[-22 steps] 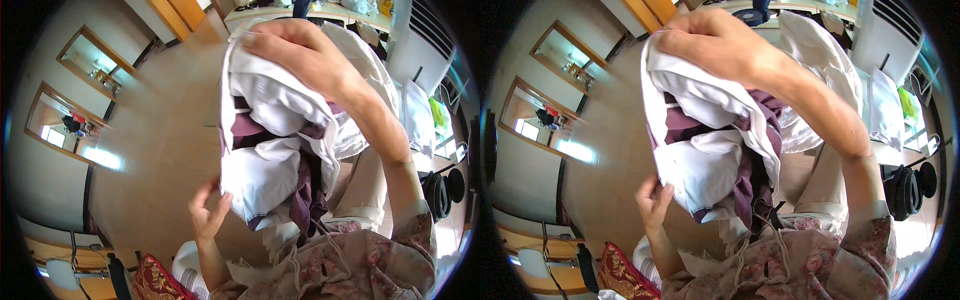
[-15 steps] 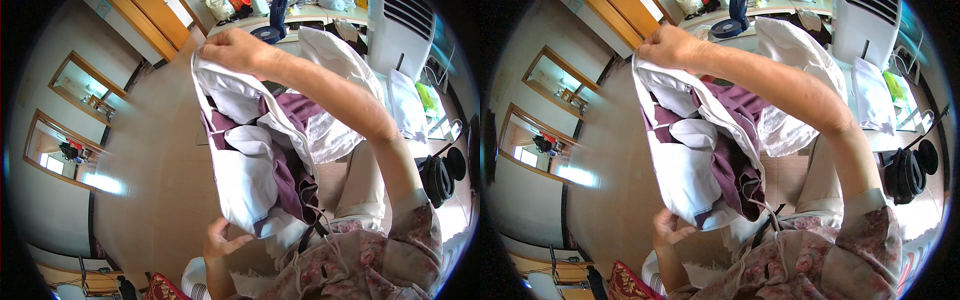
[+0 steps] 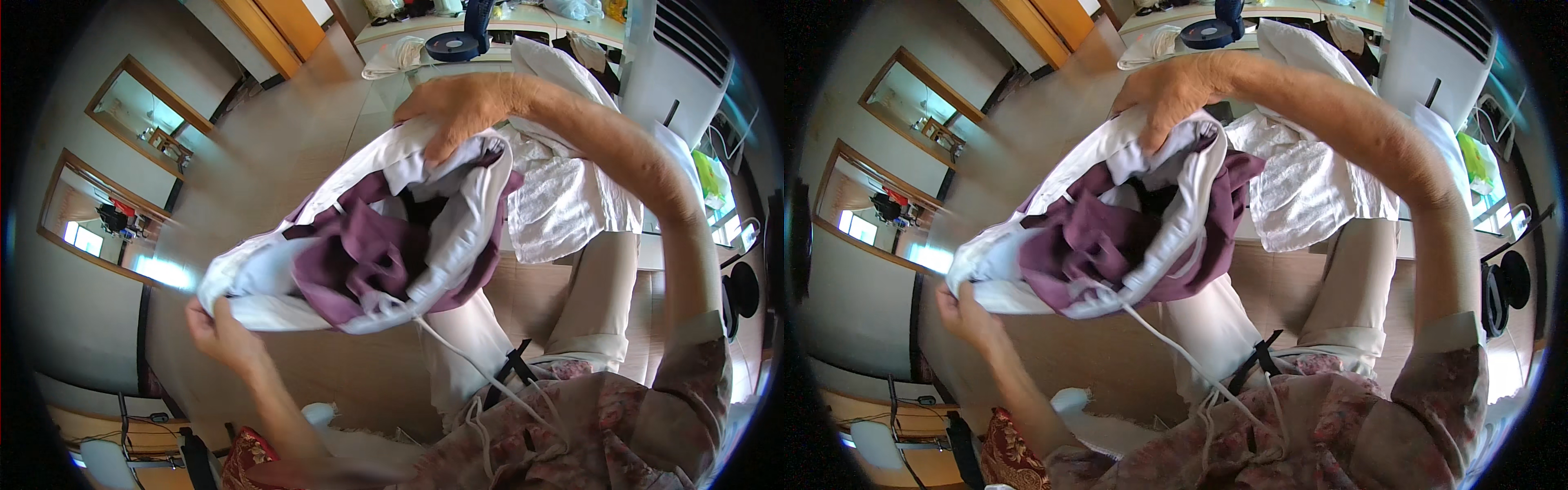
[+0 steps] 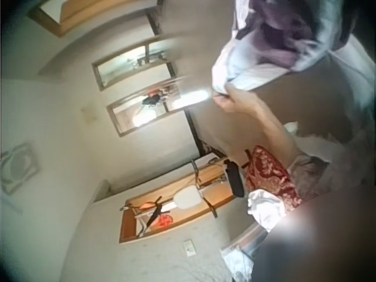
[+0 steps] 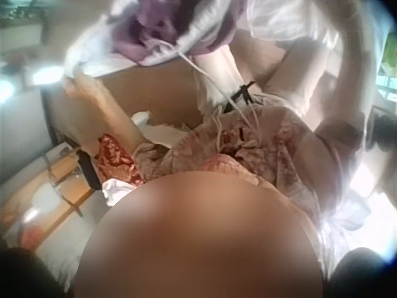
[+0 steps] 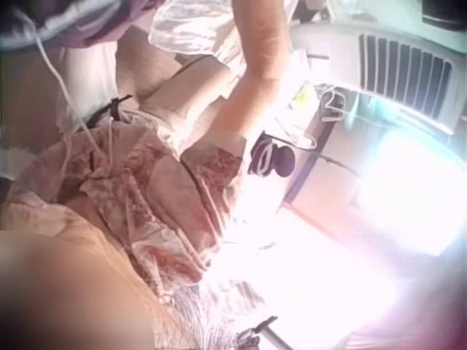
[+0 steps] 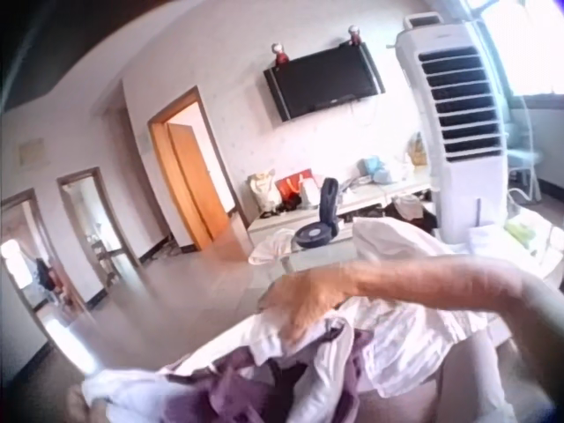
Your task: Folding various items of clothing including socks and purple shorts on a glass table.
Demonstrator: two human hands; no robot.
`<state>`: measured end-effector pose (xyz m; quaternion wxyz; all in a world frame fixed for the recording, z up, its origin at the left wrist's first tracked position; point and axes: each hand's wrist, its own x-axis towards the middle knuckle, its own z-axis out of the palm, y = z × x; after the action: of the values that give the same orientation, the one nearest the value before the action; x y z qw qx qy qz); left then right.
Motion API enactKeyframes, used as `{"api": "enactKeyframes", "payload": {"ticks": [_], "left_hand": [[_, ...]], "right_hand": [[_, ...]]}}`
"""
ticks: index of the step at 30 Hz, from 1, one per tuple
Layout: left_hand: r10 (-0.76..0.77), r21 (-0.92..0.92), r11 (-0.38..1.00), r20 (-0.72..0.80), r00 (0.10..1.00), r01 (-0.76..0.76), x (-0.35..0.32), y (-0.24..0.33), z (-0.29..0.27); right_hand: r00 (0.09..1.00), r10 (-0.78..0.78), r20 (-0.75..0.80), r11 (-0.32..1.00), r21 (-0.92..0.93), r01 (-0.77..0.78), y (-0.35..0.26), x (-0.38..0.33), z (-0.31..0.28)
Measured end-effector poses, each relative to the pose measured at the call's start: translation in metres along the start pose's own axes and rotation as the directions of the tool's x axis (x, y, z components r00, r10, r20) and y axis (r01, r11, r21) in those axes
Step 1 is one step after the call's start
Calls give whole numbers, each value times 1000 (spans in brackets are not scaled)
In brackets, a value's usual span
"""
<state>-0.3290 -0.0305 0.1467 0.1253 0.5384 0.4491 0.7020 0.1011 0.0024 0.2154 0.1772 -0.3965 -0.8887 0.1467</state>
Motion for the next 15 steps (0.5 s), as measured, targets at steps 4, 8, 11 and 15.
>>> {"api": "enactKeyframes", "payload": {"ticks": [4,8,11,15], "left_hand": [[422,601,677,157,893,-425,84,4,-29],[589,845,450,-38,807,-289,152,83,-58],[843,552,535,-302,445,-639,145,136,-85],[254,868,379,238,938,-323,51,57,-115]], "right_hand": [[853,-8,-522,897,-380,-224,-7,27,-38],[429,-92,-899,975,-168,-143,-53,72,-87],[29,-303,-953,951,-301,68,-87,81,-69],[929,-350,-122,910,-279,307,-83,102,60]]}}
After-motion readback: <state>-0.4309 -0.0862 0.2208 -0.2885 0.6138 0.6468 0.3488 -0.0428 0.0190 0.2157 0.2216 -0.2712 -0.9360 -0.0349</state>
